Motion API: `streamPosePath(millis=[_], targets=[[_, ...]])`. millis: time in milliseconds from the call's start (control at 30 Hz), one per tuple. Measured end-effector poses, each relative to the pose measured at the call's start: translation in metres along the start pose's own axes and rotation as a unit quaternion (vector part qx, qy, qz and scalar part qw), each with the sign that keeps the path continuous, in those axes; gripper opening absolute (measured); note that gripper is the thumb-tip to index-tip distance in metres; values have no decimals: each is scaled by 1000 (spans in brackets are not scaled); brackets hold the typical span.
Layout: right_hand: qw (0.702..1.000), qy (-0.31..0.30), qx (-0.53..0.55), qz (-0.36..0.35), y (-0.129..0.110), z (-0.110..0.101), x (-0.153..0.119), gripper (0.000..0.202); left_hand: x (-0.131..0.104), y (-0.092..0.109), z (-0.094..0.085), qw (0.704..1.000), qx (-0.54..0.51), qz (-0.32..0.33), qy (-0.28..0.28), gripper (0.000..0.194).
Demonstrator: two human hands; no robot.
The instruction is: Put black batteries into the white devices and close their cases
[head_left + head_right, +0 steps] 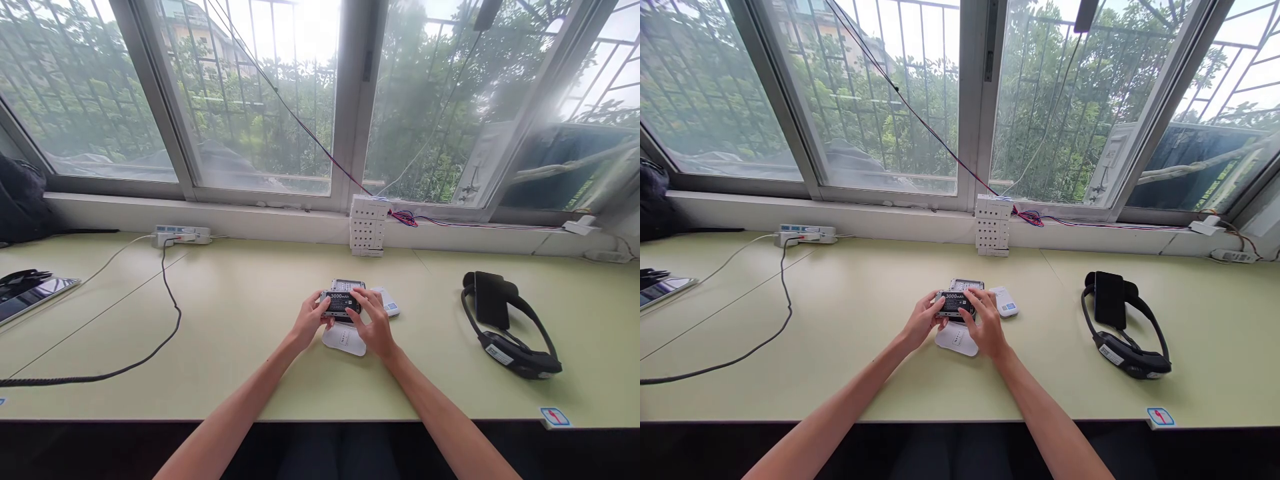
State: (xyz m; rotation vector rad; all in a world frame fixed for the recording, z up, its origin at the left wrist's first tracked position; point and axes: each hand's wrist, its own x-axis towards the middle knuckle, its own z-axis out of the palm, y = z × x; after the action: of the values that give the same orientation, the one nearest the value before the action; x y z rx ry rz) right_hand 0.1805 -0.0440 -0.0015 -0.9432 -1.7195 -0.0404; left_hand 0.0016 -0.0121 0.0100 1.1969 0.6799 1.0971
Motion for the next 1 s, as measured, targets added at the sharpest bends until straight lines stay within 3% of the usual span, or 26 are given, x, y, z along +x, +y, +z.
streamPosePath(millis=[367, 700, 1000], targets=[[990, 51, 40, 122, 0, -2, 1, 29, -1, 3, 2, 1000, -27, 13, 1, 40], [961, -59, 182, 199, 2, 3, -5, 47, -2, 3, 1, 999, -22, 23, -16, 38], [952, -76, 213, 206, 2, 0, -5, 55, -3, 3, 2, 1000, -7, 19, -19, 39]])
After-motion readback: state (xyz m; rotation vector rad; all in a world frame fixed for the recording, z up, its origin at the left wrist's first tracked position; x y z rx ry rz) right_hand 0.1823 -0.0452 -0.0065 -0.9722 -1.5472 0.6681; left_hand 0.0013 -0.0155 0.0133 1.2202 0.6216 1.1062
